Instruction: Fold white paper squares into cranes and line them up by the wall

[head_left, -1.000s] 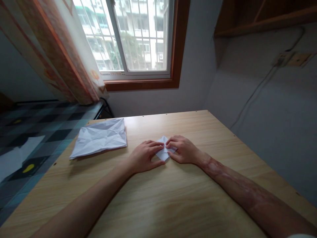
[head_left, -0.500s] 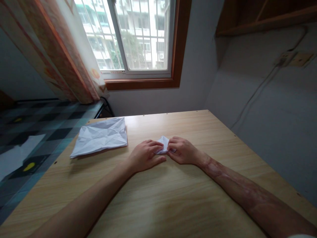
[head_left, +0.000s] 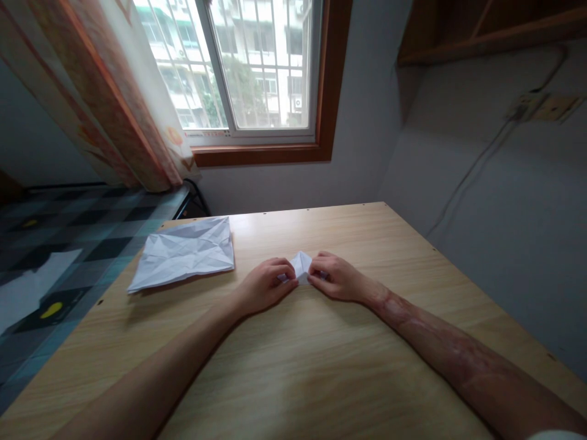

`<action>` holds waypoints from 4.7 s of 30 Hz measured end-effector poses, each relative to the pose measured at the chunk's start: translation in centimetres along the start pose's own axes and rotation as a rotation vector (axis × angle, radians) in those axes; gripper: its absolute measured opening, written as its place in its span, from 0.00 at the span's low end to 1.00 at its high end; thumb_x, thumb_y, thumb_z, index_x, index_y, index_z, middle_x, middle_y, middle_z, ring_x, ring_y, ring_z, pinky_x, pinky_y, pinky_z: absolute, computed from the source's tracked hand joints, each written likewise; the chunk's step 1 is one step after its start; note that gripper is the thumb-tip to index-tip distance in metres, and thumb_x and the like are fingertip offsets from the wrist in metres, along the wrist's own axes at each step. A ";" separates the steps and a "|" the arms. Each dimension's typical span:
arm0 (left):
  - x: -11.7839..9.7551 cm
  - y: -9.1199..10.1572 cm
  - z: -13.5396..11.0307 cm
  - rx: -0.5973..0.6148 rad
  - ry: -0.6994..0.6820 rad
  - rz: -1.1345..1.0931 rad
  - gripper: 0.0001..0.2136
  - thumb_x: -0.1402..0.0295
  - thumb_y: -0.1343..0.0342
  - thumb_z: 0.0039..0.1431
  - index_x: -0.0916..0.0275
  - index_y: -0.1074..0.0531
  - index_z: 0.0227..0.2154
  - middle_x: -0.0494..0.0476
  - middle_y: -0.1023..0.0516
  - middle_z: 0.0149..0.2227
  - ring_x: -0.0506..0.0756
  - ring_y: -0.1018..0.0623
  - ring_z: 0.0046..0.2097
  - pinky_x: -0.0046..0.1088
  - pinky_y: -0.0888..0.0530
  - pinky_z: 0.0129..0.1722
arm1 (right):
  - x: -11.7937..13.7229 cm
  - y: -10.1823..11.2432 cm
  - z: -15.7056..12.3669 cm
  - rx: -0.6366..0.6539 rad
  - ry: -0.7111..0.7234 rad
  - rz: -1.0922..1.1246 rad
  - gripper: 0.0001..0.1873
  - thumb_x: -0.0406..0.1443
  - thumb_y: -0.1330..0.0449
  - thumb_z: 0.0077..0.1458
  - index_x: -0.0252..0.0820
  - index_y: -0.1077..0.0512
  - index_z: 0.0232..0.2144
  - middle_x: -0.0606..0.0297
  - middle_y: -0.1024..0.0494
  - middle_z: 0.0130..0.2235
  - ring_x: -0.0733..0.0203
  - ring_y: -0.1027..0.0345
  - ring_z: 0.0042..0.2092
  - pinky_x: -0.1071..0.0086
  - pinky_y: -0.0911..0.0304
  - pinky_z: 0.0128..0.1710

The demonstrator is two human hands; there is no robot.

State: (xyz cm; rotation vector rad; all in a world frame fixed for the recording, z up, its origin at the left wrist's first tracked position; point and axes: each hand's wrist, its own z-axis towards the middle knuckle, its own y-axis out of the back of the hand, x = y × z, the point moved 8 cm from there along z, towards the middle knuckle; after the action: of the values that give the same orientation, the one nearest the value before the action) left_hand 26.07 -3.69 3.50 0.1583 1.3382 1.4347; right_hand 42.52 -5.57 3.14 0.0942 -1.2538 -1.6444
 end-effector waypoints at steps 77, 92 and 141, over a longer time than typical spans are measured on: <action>-0.9 -1.3 -0.3 -0.003 -0.168 0.219 0.15 0.67 0.48 0.78 0.57 0.21 0.59 0.61 0.15 0.59 0.61 0.16 0.61 0.42 0.20 0.64 | -1.2 0.0 -0.1 -0.140 -0.047 -0.160 0.06 0.30 0.35 0.65 0.46 0.24 0.43 0.59 0.21 0.44 0.50 0.28 0.49 0.58 0.31 0.51; -1.1 -0.8 -0.6 -0.022 -0.204 0.334 0.11 0.64 0.44 0.76 0.52 0.14 0.46 0.57 0.13 0.51 0.58 0.14 0.48 0.39 0.19 0.51 | -0.8 -0.4 0.3 -0.118 0.019 -0.148 0.07 0.29 0.34 0.60 0.46 0.26 0.34 0.60 0.20 0.40 0.51 0.26 0.45 0.60 0.31 0.48; -1.5 0.0 -0.6 -0.095 -0.147 0.380 0.08 0.67 0.40 0.70 0.54 0.17 0.47 0.59 0.17 0.55 0.61 0.17 0.50 0.46 0.23 0.56 | -4.0 1.1 -0.2 -0.286 -0.217 -0.072 0.06 0.29 0.35 0.59 0.44 0.25 0.31 0.66 0.22 0.32 0.57 0.29 0.34 0.63 0.36 0.41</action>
State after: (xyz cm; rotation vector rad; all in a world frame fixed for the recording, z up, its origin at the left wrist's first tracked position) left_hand 26.22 -5.15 4.14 0.4666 1.1565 1.7627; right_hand 45.28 -2.68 1.90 -0.2229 -1.1704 -1.9194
